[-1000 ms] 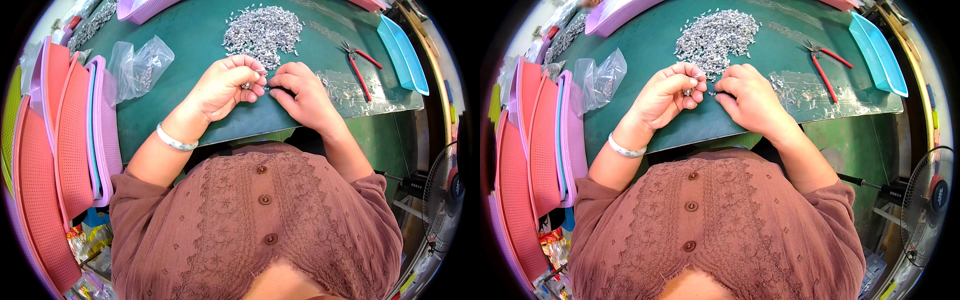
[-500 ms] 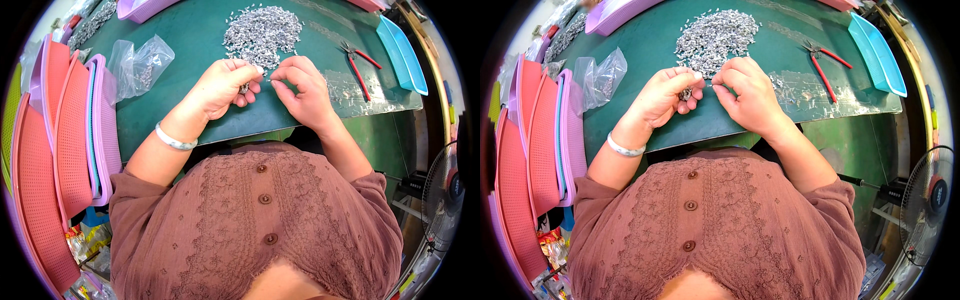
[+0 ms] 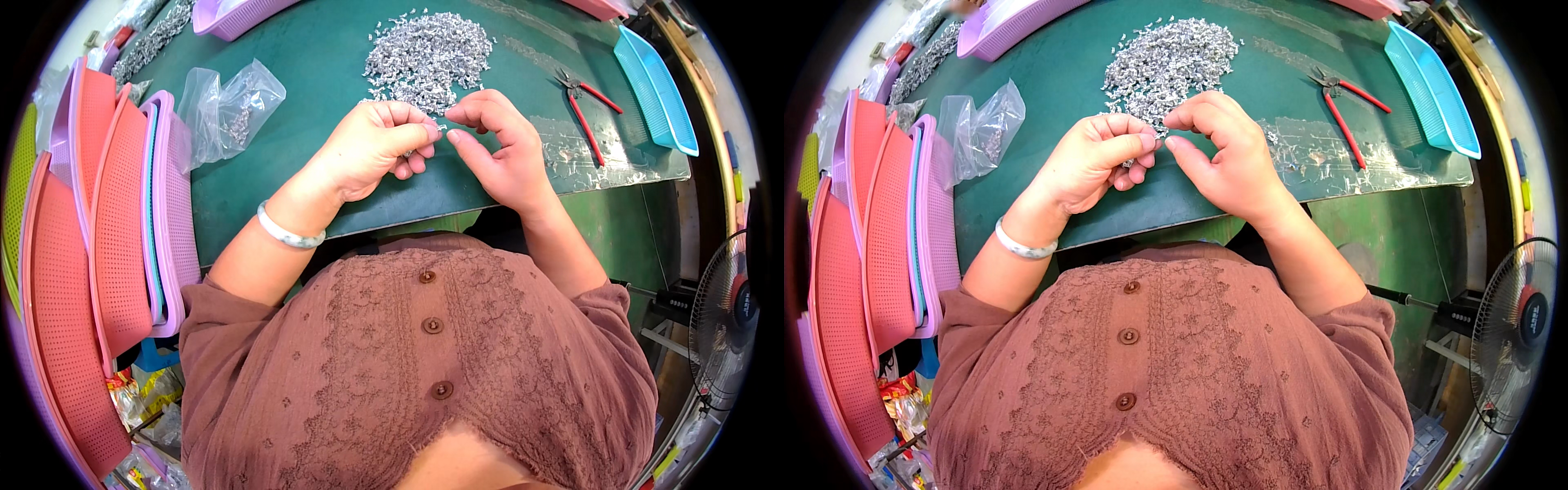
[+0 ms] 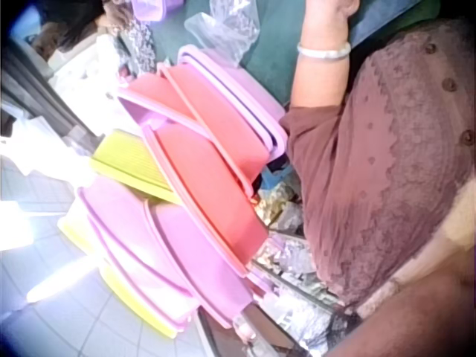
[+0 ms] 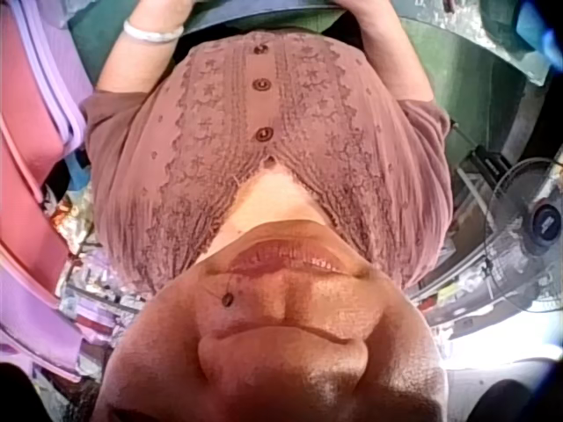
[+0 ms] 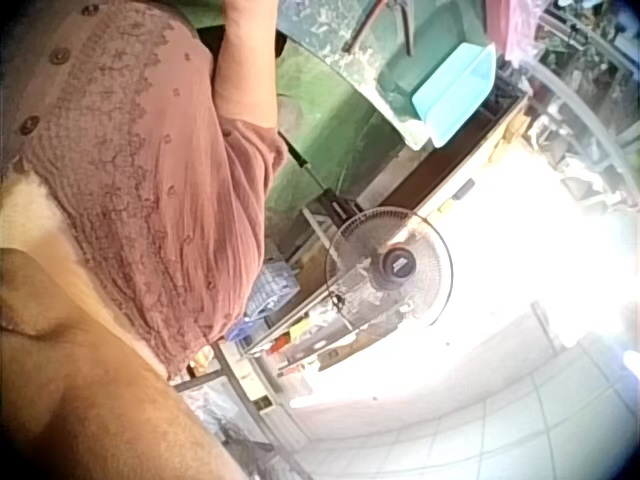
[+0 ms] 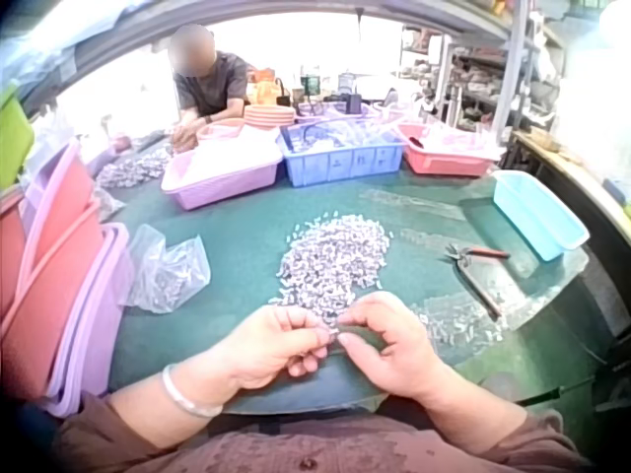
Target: The person sits at a green workbench and assembles small silver metal components by hand. They pick up individual pieces from a pile, connect them, and occasionally use red-handled pliers to manipulate the parts. The assembled items are placed into a clear plastic bag.
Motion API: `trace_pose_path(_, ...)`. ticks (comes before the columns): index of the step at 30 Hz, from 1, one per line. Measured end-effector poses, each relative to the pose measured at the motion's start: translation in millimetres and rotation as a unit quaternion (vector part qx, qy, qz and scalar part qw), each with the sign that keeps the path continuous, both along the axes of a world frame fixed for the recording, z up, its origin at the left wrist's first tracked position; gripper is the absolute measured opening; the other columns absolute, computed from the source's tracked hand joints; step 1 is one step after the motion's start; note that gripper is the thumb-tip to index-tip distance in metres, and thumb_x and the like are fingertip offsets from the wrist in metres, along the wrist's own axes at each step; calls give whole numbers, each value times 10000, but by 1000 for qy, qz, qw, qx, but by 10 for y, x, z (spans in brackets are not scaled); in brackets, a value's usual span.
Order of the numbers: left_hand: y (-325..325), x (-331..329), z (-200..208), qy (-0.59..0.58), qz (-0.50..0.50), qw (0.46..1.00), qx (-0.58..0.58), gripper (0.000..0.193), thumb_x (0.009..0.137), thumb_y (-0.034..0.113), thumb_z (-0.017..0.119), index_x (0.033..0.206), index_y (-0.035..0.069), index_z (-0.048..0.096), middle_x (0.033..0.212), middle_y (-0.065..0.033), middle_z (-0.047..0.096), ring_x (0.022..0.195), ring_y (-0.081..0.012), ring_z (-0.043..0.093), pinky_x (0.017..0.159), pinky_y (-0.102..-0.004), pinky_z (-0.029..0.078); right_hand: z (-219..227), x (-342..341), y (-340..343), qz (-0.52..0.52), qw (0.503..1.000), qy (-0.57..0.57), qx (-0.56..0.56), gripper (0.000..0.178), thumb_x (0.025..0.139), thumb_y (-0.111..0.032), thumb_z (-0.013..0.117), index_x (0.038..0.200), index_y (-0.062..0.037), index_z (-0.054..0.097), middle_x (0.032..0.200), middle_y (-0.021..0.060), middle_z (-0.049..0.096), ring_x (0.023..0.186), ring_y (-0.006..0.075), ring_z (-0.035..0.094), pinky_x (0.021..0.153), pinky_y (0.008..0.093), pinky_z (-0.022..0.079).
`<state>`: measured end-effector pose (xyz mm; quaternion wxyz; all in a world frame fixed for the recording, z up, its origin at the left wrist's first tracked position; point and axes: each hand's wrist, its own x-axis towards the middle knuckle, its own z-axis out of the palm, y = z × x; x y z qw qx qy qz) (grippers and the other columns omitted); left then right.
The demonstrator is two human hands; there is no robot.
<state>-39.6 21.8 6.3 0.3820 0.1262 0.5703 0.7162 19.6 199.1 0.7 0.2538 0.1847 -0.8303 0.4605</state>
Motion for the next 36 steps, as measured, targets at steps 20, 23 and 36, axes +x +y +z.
trace_pose_path(20, -335, -367, 198, -13, 167, 973, 156, 159, 858, 70, 521, 989, -4, 572, 835, -54, 574, 698, -112, 537, 608, -207, 457, 103, 121, 553, -133, 951, -34, 277, 147, 726, -29, 605, 870, -8, 588, 891, 121, 556, 870, 308, 519, 745, 365, 427)
trace_pose_path(23, -491, -452, 334, 70, 238, 956, 158, 165, 849, 41, 515, 995, -19, 564, 873, -77, 571, 741, -138, 542, 668, -233, 471, 149, 139, 514, -132, 961, -23, 243, 214, 728, -33, 613, 937, 1, 581, 929, 129, 555, 866, 312, 514, 748, 363, 427)
trace_pose_path(36, -1269, -422, 566, 158, 580, 771, 210, 164, 850, -56, 422, 967, -33, 535, 892, -119, 528, 748, -180, 505, 644, -269, 437, 802, -611, -373, 140, 928, 133, 320, 169, 733, -49, 592, 900, -35, 572, 837, 113, 531, 859, 298, 530, 746, 379, 436)
